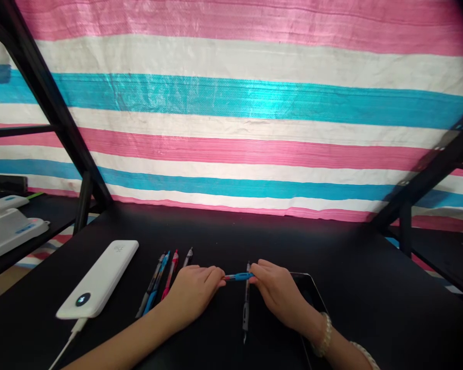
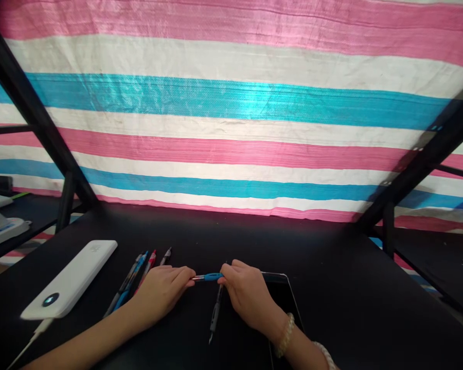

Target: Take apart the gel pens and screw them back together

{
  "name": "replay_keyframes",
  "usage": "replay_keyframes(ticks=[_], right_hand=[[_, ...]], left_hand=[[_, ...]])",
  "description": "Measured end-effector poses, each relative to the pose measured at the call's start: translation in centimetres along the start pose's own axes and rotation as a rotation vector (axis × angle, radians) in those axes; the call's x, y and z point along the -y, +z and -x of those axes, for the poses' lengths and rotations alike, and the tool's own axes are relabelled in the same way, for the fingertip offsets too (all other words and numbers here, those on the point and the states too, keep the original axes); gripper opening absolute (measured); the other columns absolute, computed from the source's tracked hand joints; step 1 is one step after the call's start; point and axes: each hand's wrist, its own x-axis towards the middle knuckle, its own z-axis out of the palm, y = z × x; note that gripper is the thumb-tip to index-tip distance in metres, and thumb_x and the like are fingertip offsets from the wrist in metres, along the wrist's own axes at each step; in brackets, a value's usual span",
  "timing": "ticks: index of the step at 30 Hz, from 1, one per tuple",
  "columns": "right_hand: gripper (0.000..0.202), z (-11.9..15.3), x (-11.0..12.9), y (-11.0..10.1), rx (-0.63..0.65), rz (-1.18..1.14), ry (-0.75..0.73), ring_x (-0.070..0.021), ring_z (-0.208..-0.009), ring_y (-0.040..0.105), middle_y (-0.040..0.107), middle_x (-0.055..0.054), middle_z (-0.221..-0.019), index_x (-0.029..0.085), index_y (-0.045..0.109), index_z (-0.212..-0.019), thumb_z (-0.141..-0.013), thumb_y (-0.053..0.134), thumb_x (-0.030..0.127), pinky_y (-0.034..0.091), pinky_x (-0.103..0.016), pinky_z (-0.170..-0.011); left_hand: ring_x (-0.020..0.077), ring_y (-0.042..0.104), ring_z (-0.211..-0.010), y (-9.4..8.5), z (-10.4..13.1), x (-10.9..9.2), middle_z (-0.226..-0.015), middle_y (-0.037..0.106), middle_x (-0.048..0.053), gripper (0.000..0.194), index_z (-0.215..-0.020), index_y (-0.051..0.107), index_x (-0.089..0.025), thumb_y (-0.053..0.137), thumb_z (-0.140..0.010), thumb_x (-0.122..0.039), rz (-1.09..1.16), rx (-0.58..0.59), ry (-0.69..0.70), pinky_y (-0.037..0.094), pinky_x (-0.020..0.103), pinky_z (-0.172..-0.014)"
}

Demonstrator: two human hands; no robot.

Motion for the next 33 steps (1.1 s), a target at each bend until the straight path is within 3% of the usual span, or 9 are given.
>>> replay_keyframes(ticks=[4, 6, 11, 16, 21, 28, 33], right_hand=[[0.030, 0.0, 0.2, -0.3, -0.026, -0.158, 0.063, -0.0180, -0.068, 0.051, 0.055, -0.001, -0.075, 0.021, 0.048, -0.079, -0.105, 0.036, 0.028, 0.033, -0.028, -0.063], [0.029, 0.0, 0.3, -0.6, -0.053, -0.246, 0.111, -0.0174, -0.068, 0.051, 0.055, -0.001, -0.076, 0.021, 0.050, -0.080, -0.105, 0.037, 0.029, 0.034, -0.027, -0.063], [0.036, -0.1, 0.5, -1.3, -0.042, -0.394, 0.186, -0.0143, -0.062, 0.046, 0.049, 0.003, -0.068, 0.021, 0.047, -0.074, -0.106, 0.038, 0.036, 0.032, -0.026, -0.058], [0.040, -0.1, 0.5, -1.2, -0.024, -0.446, 0.172, -0.0131, -0.059, 0.045, 0.048, 0.004, -0.064, 0.021, 0.046, -0.070, -0.106, 0.038, 0.034, 0.032, -0.025, -0.057], [0.034, -0.2, 0.4, -1.0, -0.045, -0.435, 0.147, -0.0135, -0.058, 0.047, 0.051, 0.003, -0.063, 0.019, 0.052, -0.070, -0.103, 0.044, 0.027, 0.032, -0.025, -0.056], [0.009, -0.1, 0.0, -0.7, -0.106, -0.389, 0.132, -0.0158, -0.068, 0.054, 0.063, 0.000, -0.079, 0.019, 0.066, -0.089, -0.094, 0.058, 0.019, 0.036, -0.026, -0.062], [0.031, 0.0, 0.6, -1.1, -0.058, -0.433, 0.120, -0.0146, -0.064, 0.052, 0.058, 0.001, -0.070, 0.018, 0.061, -0.076, -0.102, 0.049, 0.032, 0.036, -0.026, -0.061]], left_hand=[[0.0186, 0.070, -0.072, -0.7, 0.0, 0.5, -0.087, 0.071, 0.001, 0.014, -0.107, 0.056, -0.021, 0.045, -0.103, -0.029, 0.206, 0.007, -0.115, 0.045, 0.028, -0.061], [0.0183, 0.070, -0.078, -1.1, 0.0, 0.7, -0.093, 0.071, 0.001, 0.014, -0.113, 0.055, -0.022, 0.052, -0.100, -0.027, 0.292, -0.026, -0.167, 0.047, 0.027, -0.067], [0.0167, 0.068, -0.077, -1.3, 0.2, 0.9, -0.092, 0.071, 0.002, 0.015, -0.113, 0.058, -0.022, 0.051, -0.100, -0.020, 0.391, -0.136, -0.178, 0.049, 0.026, -0.069], [0.0175, 0.070, -0.080, -1.5, 0.3, 0.7, -0.092, 0.072, 0.003, 0.014, -0.110, 0.061, -0.022, 0.053, -0.098, -0.019, 0.436, -0.149, -0.205, 0.050, 0.026, -0.072], [0.0177, 0.068, -0.078, -1.5, 0.4, 0.8, -0.091, 0.072, 0.004, 0.017, -0.110, 0.064, -0.021, 0.050, -0.100, -0.021, 0.485, -0.104, -0.225, 0.050, 0.027, -0.071], [0.0173, 0.068, -0.077, -1.4, 0.3, 0.9, -0.089, 0.071, 0.004, 0.019, -0.106, 0.066, -0.021, 0.048, -0.101, -0.023, 0.528, -0.086, -0.268, 0.049, 0.026, -0.070], [0.0175, 0.067, -0.078, -1.4, 0.2, 0.8, -0.090, 0.071, 0.004, 0.019, -0.104, 0.066, -0.021, 0.048, -0.101, -0.024, 0.540, -0.078, -0.275, 0.049, 0.026, -0.072]])
